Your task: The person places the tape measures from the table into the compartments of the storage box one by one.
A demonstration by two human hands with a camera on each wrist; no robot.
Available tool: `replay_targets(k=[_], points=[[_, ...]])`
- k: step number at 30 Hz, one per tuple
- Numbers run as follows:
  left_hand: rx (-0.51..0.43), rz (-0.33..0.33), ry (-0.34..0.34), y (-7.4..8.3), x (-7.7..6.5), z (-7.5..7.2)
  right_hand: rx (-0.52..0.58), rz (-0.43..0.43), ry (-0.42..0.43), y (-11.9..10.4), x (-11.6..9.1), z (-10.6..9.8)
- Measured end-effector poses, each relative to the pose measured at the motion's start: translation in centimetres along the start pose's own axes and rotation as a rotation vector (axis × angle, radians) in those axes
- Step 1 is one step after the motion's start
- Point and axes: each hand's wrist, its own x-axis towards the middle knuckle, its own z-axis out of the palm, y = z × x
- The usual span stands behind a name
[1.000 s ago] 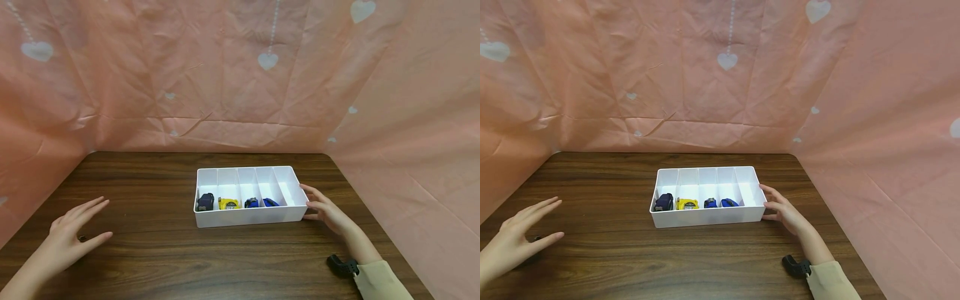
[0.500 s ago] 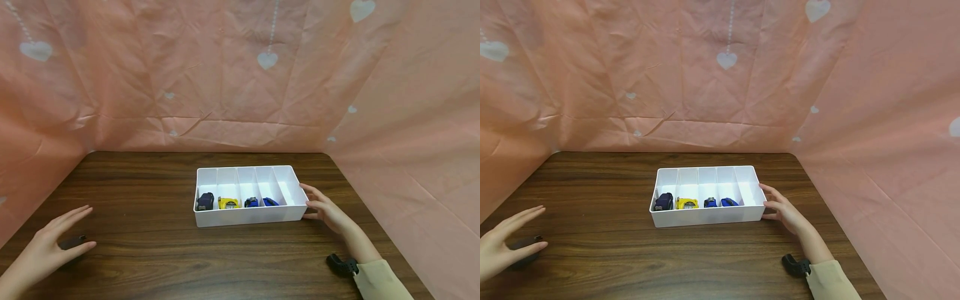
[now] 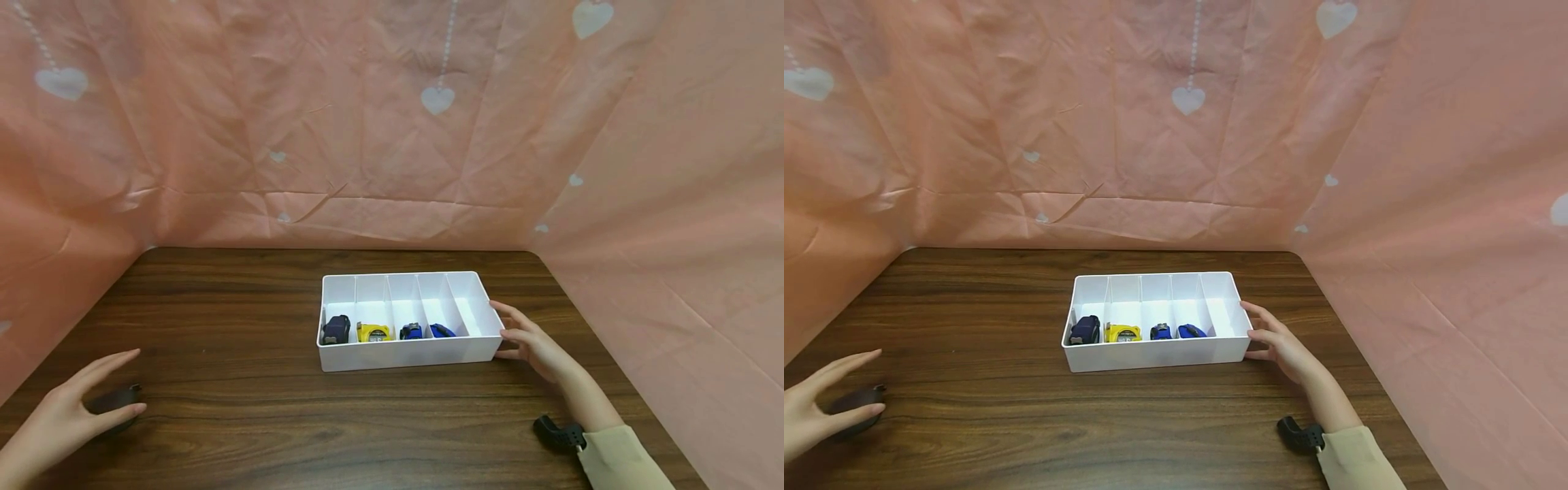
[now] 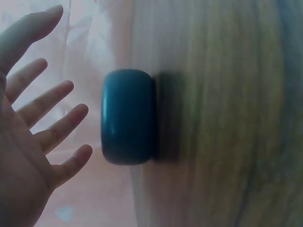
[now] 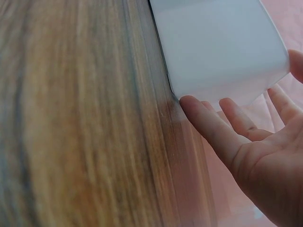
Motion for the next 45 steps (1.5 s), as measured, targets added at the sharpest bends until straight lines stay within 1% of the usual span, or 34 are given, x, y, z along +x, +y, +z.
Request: replay_targets(k=[4, 10, 14, 18, 22, 27, 30, 34, 39, 45], points=[[-0.005, -0.039, -0.022, -0.9, 0.1, 0.1, 0.001, 0.0, 0.003, 0.0, 0.0, 0.0], [-0.058, -0.085, -0.074, -2.2, -0.1, 0.0, 0.002, 0.006, 0.003, 0.0, 0.0, 0.0], [-0.12, -0.064, -0.093, -2.8, -0.2, 0.3, 0.002, 0.005, 0.004, 0.0, 0.0, 0.0], [-0.12, -0.022, -0.099, -3.3, -0.2, 0.5, -0.005, 0.007, 0.004, 0.0, 0.0, 0.0], [-0.106, -0.009, -0.12, -3.7, -0.1, 0.5, -0.009, 0.003, 0.006, -0.1, 0.0, 0.0], [-0.166, -0.007, -0.159, -4.3, -0.2, 0.6, -0.009, -0.002, 0.005, -0.1, -0.1, 0.0], [-0.148, 0.0, -0.163, -4.5, -0.2, 0.5, -0.011, -0.002, 0.005, -0.1, -0.1, 0.0], [-0.061, -0.027, -0.19, -4.5, 0.0, 0.1, -0.011, -0.002, 0.004, -0.1, -0.1, 0.0], [-0.041, -0.067, -0.244, -4.4, 0.1, -0.3, -0.011, -0.004, 0.001, -0.1, -0.1, 0.0], [-0.036, -0.059, -0.273, -4.8, 0.1, -0.4, -0.014, -0.004, 0.0, -0.1, -0.1, 0.0]])
